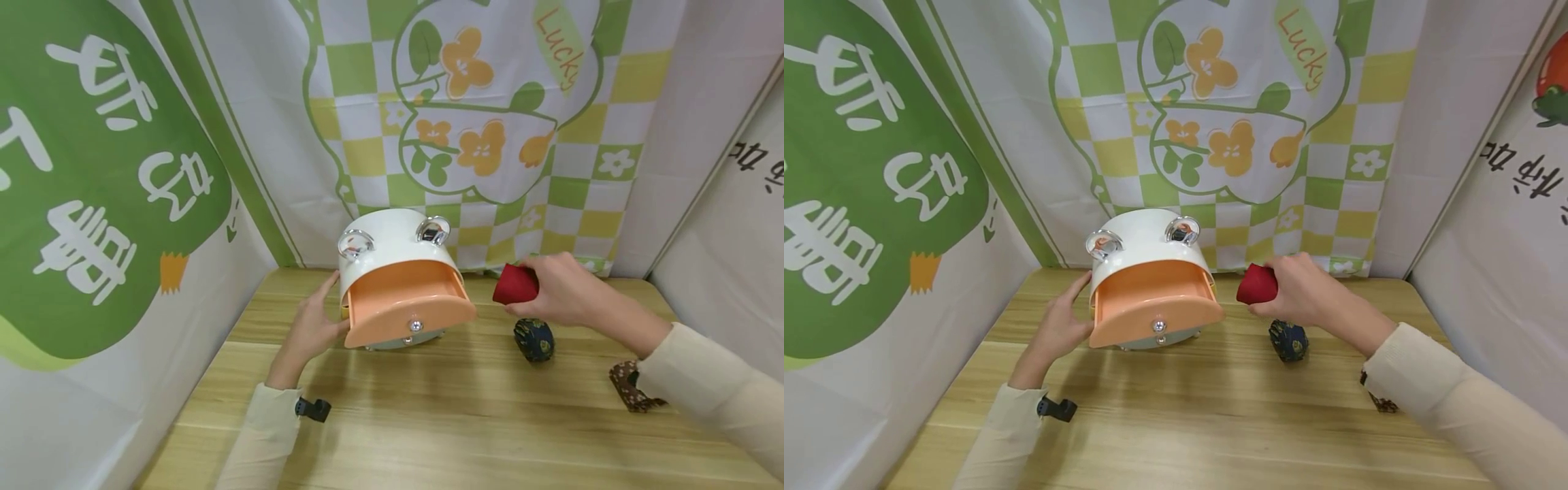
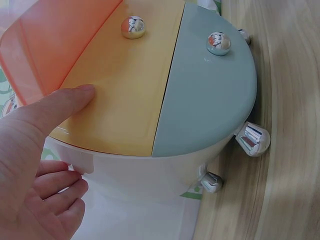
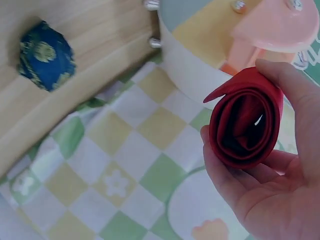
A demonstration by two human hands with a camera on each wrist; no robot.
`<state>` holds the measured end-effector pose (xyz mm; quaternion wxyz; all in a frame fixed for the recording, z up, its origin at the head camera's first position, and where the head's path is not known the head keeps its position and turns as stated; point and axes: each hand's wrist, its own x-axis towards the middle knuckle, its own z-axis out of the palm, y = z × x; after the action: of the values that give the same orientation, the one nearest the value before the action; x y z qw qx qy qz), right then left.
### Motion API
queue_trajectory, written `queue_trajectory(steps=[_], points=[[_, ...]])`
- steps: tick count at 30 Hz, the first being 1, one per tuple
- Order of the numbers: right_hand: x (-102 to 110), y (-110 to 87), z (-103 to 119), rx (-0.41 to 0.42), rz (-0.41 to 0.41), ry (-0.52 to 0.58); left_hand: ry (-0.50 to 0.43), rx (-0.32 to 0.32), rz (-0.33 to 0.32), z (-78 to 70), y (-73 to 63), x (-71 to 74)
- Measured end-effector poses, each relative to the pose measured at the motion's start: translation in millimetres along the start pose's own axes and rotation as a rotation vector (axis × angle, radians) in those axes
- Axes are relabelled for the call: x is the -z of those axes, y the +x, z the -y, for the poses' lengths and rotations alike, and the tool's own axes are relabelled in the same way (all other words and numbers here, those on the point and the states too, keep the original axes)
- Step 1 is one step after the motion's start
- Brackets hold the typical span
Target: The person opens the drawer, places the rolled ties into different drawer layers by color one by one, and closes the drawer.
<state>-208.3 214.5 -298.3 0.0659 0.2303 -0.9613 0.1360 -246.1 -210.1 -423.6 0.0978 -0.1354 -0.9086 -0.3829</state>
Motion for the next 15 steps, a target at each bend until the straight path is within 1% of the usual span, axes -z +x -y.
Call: queue_trajectory(steps=[8,15], points=[[20,25.4,19,0.012,0.011,0.023,0.004,-0.007,-0.007,3.4,0.6,-1.0],[33,42.8,35,0.024,0.025,0.022,0.008,-0.009,-0.014,3.2,1.6,-2.0]])
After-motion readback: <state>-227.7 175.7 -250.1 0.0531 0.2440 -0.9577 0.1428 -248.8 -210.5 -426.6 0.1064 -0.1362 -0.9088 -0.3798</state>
